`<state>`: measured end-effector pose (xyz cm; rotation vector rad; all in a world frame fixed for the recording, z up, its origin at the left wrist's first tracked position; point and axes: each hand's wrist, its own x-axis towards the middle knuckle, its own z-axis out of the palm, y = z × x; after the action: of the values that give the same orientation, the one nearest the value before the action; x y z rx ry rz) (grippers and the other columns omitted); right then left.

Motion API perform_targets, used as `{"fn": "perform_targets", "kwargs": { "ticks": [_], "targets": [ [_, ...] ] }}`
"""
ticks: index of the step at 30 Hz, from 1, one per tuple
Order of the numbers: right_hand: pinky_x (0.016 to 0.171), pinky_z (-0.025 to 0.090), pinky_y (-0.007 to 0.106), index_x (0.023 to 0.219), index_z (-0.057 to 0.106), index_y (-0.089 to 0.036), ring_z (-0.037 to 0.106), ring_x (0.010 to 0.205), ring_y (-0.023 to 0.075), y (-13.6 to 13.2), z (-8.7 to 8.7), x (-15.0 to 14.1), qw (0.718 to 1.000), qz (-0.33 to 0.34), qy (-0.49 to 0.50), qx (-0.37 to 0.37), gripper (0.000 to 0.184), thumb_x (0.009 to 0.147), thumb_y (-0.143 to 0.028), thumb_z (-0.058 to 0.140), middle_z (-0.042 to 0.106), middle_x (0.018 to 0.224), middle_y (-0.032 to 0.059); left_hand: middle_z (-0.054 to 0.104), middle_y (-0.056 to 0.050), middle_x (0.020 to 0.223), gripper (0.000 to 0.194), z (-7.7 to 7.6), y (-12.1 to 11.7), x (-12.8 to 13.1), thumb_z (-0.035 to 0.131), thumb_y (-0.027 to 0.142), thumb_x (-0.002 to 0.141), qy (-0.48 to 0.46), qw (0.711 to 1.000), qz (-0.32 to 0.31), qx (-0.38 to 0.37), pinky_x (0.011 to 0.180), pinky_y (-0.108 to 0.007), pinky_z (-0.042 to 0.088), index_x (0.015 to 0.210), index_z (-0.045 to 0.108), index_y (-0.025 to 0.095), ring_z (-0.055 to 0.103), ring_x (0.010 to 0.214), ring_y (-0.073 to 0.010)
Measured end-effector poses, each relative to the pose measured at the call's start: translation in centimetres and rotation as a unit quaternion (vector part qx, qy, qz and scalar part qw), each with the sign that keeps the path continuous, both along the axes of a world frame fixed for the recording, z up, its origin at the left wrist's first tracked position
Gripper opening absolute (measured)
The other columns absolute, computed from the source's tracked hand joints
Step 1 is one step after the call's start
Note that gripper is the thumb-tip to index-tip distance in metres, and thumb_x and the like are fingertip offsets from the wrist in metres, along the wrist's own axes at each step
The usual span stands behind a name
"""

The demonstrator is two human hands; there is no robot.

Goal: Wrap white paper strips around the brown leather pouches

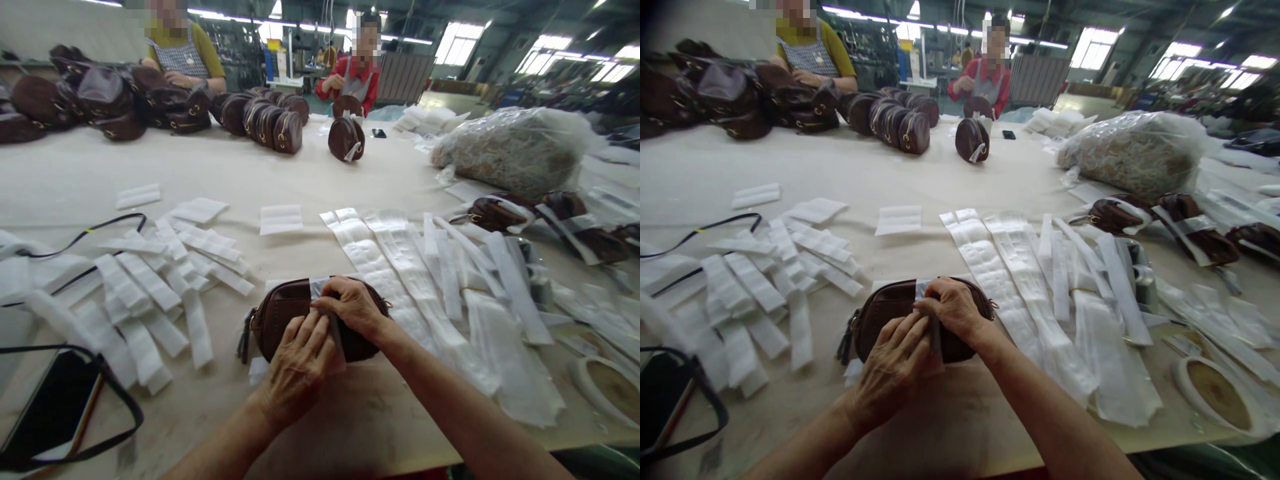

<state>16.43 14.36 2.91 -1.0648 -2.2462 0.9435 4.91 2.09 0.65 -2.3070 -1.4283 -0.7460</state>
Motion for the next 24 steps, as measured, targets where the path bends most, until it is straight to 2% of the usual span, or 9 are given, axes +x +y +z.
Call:
{"fn": "perform_targets", "kwargs": {
  "ticks": [2, 6, 9, 11, 13, 16, 18, 21, 24],
  "targets": [
    [0.063, 0.040, 0.022, 0.064, 0.061, -0.018, 0.053, 0.063, 0.0104, 0.0, 0.1, -0.4, 1.000, -0.009, 0.000, 0.009, 0.017, 0.075, -0.022, 0.073, 0.057, 0.064, -0.0041, 0.061, -0.016, 0.114, 0.023, -0.1, 0.0, -0.1, 0.042, 0.011, 0.088, 0.005, 1.000, 0.005, 0.000, 0.094, -0.042, 0.041, 0.099, 0.061, 0.009, 0.052, 0.115, -0.0286],
    [0.066, 0.044, 0.022, 0.080, 0.064, -0.019, 0.056, 0.068, 0.0111, -0.6, 1.1, 1.4, 0.988, -0.058, 0.110, 0.095, 0.004, 0.079, -0.020, 0.068, 0.061, 0.076, -0.0009, 0.061, -0.016, 0.117, 0.022, -0.3, 0.1, -0.1, 0.044, 0.014, 0.089, 0.016, 1.000, 0.010, 0.010, 0.094, -0.042, 0.041, 0.103, 0.060, 0.009, 0.053, 0.114, -0.0284],
    [0.066, 0.046, 0.024, 0.089, 0.064, -0.020, 0.056, 0.070, 0.0125, -0.8, 2.7, 6.6, 0.954, -0.146, 0.141, 0.220, 0.008, 0.085, -0.026, 0.061, 0.061, 0.081, 0.0012, 0.061, -0.016, 0.118, 0.023, -0.4, 0.0, 0.1, 0.043, 0.014, 0.090, 0.002, 1.000, 0.007, 0.020, 0.095, -0.041, 0.039, 0.105, 0.060, 0.009, 0.054, 0.114, -0.0269],
    [0.071, 0.047, 0.028, 0.089, 0.064, -0.021, 0.058, 0.077, 0.0152, -0.4, 4.0, 11.5, 0.918, -0.229, 0.121, 0.302, 0.010, 0.085, -0.030, 0.060, 0.062, 0.085, 0.0029, 0.062, -0.016, 0.118, 0.023, -0.6, 0.0, 0.1, 0.042, 0.014, 0.091, -0.017, 0.999, 0.005, 0.028, 0.095, -0.041, 0.039, 0.106, 0.059, 0.009, 0.054, 0.114, -0.0266],
    [0.080, 0.047, 0.033, 0.088, 0.065, -0.020, 0.058, 0.088, 0.0190, 0.5, 5.3, 17.0, 0.877, -0.338, 0.071, 0.333, 0.013, 0.083, -0.031, 0.060, 0.063, 0.089, 0.0051, 0.062, -0.016, 0.118, 0.024, -1.1, 0.1, -0.3, 0.042, 0.017, 0.092, -0.025, 0.999, -0.005, 0.040, 0.095, -0.041, 0.038, 0.107, 0.059, 0.010, 0.055, 0.113, -0.0272],
    [0.095, 0.039, 0.038, 0.083, 0.064, -0.017, 0.053, 0.104, 0.0238, 2.0, 6.8, 24.6, 0.818, -0.518, -0.036, 0.247, 0.011, 0.080, -0.025, 0.058, 0.064, 0.095, 0.0086, 0.061, -0.014, 0.120, 0.023, -2.4, 0.8, -1.3, 0.044, 0.020, 0.092, 0.008, 0.997, -0.031, 0.065, 0.093, -0.040, 0.038, 0.108, 0.060, 0.013, 0.057, 0.111, -0.0265],
    [0.096, 0.037, 0.041, 0.075, 0.063, -0.015, 0.052, 0.105, 0.0271, 3.0, 7.0, 28.4, 0.790, -0.582, -0.073, 0.179, 0.010, 0.079, -0.022, 0.058, 0.064, 0.091, 0.0105, 0.062, -0.014, 0.120, 0.024, -3.3, 1.3, -1.8, 0.045, 0.023, 0.091, 0.018, 0.994, -0.043, 0.095, 0.091, -0.038, 0.039, 0.107, 0.060, 0.014, 0.059, 0.107, -0.0258],
    [0.085, 0.045, 0.040, 0.064, 0.060, -0.014, 0.059, 0.089, 0.0254, 4.0, 6.1, 31.6, 0.791, -0.599, -0.080, 0.096, 0.019, 0.081, -0.023, 0.060, 0.063, 0.077, 0.0083, 0.063, -0.012, 0.119, 0.023, -4.0, 1.6, -1.9, 0.049, 0.027, 0.090, -0.001, 0.992, -0.036, 0.119, 0.091, -0.037, 0.039, 0.107, 0.060, 0.016, 0.060, 0.105, -0.0251],
    [0.077, 0.050, 0.035, 0.085, 0.063, -0.013, 0.060, 0.082, 0.0171, 4.7, 4.3, 32.5, 0.810, -0.583, -0.061, 0.029, 0.017, 0.088, -0.030, 0.058, 0.063, 0.089, 0.0048, 0.063, -0.011, 0.119, 0.023, -4.1, 1.4, -1.8, 0.048, 0.025, 0.090, -0.020, 0.994, -0.030, 0.107, 0.094, -0.035, 0.038, 0.107, 0.061, 0.018, 0.058, 0.110, -0.0238]
  ]
}}
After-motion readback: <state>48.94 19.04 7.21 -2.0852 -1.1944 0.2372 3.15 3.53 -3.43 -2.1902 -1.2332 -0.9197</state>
